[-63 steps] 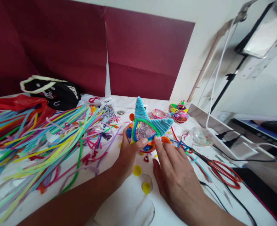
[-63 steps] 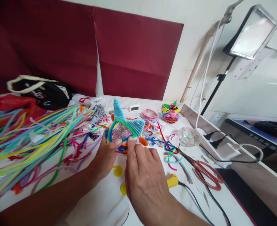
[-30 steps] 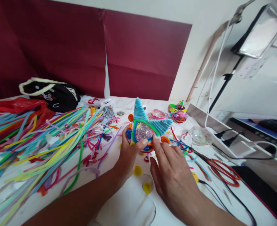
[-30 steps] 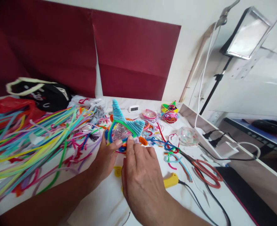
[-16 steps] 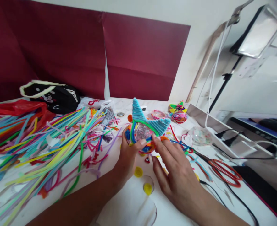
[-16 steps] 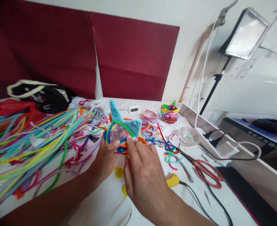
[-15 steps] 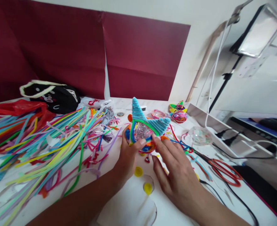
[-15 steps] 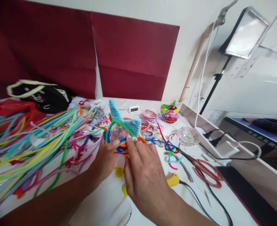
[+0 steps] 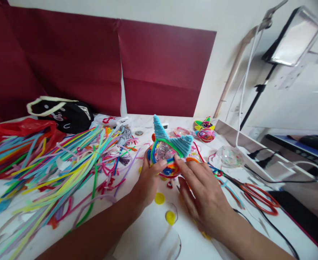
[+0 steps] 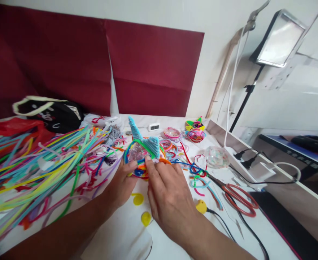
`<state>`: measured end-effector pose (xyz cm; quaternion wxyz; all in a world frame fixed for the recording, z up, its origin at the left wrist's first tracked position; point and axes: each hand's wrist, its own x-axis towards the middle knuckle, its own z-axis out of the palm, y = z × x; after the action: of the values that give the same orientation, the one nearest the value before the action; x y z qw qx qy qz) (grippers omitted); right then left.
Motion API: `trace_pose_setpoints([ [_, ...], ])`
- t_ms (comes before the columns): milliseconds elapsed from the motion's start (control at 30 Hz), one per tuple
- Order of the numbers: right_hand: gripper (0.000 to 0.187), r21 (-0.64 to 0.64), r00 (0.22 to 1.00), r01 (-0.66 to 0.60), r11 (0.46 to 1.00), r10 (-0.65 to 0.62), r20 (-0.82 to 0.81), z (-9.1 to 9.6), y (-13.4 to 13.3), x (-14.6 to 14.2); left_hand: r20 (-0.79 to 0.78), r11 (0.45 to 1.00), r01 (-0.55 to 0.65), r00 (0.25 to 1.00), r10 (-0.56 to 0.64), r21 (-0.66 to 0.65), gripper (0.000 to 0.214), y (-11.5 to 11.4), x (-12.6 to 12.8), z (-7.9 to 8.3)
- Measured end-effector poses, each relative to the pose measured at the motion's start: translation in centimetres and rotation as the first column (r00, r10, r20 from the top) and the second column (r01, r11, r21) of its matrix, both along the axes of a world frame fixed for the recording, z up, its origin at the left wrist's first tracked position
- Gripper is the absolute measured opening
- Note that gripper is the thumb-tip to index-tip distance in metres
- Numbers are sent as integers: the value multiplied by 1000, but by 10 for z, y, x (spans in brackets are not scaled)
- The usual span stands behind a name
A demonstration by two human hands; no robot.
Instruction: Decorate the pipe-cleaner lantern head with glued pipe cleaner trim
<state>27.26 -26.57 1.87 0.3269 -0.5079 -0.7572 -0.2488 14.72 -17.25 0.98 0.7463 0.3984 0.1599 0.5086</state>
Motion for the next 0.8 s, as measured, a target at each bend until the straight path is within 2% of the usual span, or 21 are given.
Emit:
trace_pose_setpoints([
  [167,44,23,999,-16,1000,15,42,2,3,5,-13,1000,17,1000,-17,17,57,4,0,-3],
  [433,40,-16,994,-45,999,46,98,1,6,12,-82,998,-56,995,52,-41,79,9,5,-10],
  [800,39,4,987,-8,1000,7,158,-4,9,11,-90,988,-147,986,142,-50,74,7,7,-9],
])
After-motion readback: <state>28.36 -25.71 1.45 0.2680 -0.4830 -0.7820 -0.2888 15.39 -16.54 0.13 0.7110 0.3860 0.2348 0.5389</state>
